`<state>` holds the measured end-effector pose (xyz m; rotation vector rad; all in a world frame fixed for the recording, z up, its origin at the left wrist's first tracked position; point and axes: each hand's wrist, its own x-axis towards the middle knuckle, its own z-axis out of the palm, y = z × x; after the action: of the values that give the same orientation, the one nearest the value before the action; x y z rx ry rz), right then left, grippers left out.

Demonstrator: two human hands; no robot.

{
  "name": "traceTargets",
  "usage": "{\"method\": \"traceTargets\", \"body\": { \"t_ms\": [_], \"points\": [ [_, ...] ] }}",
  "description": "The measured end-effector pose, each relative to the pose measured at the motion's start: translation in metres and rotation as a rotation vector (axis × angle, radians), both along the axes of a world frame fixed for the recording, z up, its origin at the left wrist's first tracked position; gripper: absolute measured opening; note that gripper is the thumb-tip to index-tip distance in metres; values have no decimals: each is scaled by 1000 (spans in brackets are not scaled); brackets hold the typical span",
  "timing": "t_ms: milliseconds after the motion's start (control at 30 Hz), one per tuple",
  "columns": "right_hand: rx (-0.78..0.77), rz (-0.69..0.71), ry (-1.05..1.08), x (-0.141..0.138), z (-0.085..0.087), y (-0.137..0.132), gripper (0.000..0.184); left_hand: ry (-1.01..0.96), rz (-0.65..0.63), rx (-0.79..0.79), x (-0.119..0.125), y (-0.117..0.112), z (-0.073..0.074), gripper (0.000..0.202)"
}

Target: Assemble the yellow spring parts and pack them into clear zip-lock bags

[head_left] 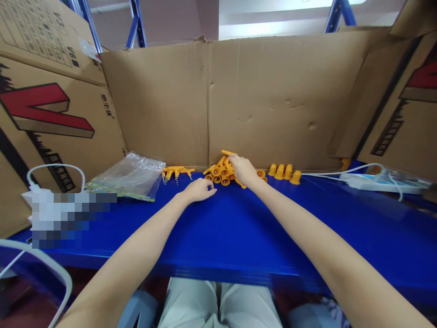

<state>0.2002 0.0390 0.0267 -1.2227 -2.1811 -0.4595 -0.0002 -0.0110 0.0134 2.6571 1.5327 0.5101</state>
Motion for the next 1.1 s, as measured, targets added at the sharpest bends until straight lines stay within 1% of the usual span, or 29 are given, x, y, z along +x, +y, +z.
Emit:
{"method": "traceTargets", "body": {
  "t_ms": [100, 167, 233, 367, 467, 533, 600, 667, 700, 767, 833, 867, 900, 967, 1033, 1067, 1100],
  "points": [
    [-114, -102, -181, 3, -12, 0, 46, 16, -5, 1, 1, 0, 0, 26],
    [-182, -95, -211, 6, -16, 1, 50, 21, -9, -4, 1, 0, -1, 26],
    [-235, -53, -209, 7, -16, 4, 51, 26, -13, -9, 2, 0, -1, 27],
    [-365, -18, -144, 5, -6, 8, 58, 36, -17, -7, 1, 0, -1, 28],
    [-503, -13, -58, 5, 6, 11, 64, 52, -21, -10, 1, 0, -1, 28],
    [-576, 13, 5, 9, 15, 14, 65, 53, -22, -10, 1, 0, -1, 28],
    [-576, 58, 87, 19, 24, 18, 63, 47, -23, -11, 1, 0, -1, 27],
    [-519, 63, 179, 33, 32, 23, 60, 43, -27, -11, 1, 0, -1, 27],
    [-490, 35, 217, 42, 34, 26, 58, 44, -30, -13, 1, 0, -2, 27],
    [-442, -81, 292, 64, 35, 30, 56, 49, -33, -17, 2, 1, -2, 27],
    [-357, -222, 346, 88, 30, 31, 56, 56, -33, -23, 2, 1, -2, 27],
    [-290, -313, 370, 101, 24, 30, 56, 60, -32, -26, 2, 1, -2, 27],
    [-216, -401, 401, 114, 16, 28, 57, 63, -33, -28, 2, 1, -2, 27],
    [-127, -555, 483, 137, -4, 22, 58, 65, -32, -35, 2, 1, -2, 26],
    [-95, -659, 564, 156, -26, 15, 59, 61, -28, -44, 2, 1, -2, 25],
    [-102, -693, 588, 163, -37, 12, 59, 58, -25, -47, 3, 1, -2, 25],
    [-146, -716, 607, 169, -45, 11, 60, 55, -21, -50, 3, 1, -3, 25]
  ]
}}
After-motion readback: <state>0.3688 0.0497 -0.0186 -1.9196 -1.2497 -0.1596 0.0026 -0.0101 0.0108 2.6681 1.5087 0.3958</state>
